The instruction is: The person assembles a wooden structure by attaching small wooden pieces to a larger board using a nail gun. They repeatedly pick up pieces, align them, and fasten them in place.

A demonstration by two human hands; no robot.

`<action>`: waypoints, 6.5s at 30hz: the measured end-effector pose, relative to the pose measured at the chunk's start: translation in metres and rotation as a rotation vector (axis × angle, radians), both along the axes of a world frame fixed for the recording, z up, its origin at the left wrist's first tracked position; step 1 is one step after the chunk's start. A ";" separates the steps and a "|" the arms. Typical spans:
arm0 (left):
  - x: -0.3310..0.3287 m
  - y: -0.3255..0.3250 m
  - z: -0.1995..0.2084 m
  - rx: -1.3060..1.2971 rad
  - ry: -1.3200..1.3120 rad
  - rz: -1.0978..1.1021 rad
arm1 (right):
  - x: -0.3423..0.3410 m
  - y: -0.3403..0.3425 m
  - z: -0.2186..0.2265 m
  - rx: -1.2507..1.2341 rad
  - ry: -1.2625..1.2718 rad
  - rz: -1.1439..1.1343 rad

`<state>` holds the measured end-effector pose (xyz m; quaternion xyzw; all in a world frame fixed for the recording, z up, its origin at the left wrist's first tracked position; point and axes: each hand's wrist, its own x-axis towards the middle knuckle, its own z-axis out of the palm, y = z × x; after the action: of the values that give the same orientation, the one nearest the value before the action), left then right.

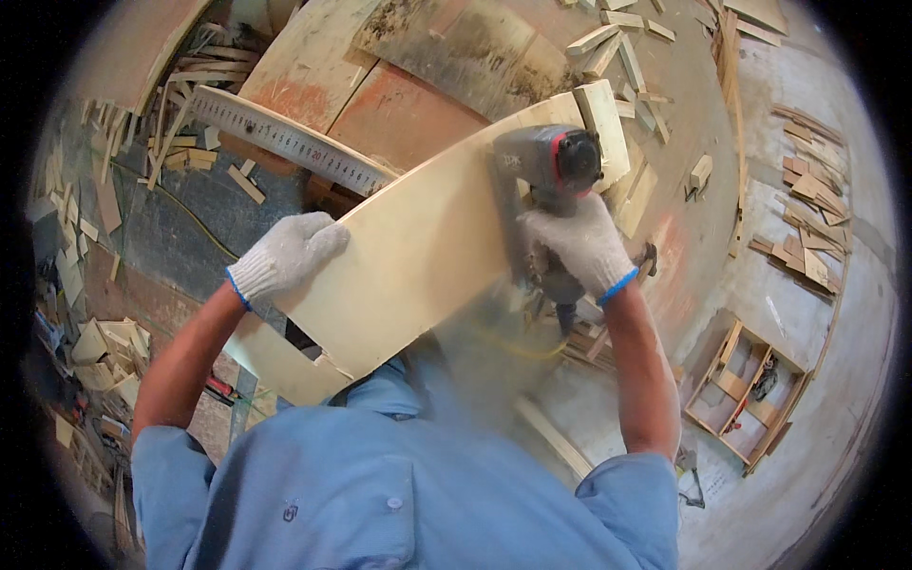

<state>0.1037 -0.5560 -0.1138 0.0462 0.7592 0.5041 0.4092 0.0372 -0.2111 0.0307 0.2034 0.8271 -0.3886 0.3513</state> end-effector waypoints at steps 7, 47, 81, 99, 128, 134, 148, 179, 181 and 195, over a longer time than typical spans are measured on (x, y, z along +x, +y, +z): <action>-0.017 0.018 -0.010 -0.010 0.054 -0.039 | 0.023 -0.032 0.008 -0.050 0.009 0.057; 0.014 -0.023 -0.002 0.203 -0.309 0.076 | 0.103 -0.117 0.004 0.074 -0.066 0.342; 0.010 0.002 0.038 0.116 -0.298 0.056 | 0.221 0.007 -0.006 -0.007 0.166 -0.519; -0.138 0.278 0.040 -0.233 0.703 -0.408 | 0.214 0.198 -0.066 0.049 0.410 -0.640; -0.198 0.251 0.014 0.713 -0.862 0.055 | 0.188 0.183 -0.028 -0.115 0.301 -1.086; -0.154 0.170 0.015 0.424 -0.724 0.066 | 0.182 0.167 -0.031 -0.068 0.291 -1.107; -0.174 0.132 0.000 0.285 -0.377 -0.114 | 0.172 0.145 -0.037 0.070 0.326 -1.142; -0.130 0.232 -0.029 0.386 -0.680 -0.325 | 0.318 -0.001 -0.046 -0.382 0.221 -1.462; -0.131 0.233 -0.031 0.436 -0.775 -0.235 | 0.317 0.000 -0.043 -0.369 0.211 -1.431; -0.110 0.218 -0.035 0.620 -0.619 -0.217 | 0.318 -0.001 -0.044 -0.381 0.210 -1.454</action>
<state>-0.0063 -0.3384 -0.1492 0.0928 0.4048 0.6521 0.6342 0.3551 -0.2122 -0.0128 0.5952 0.4324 -0.6758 -0.0447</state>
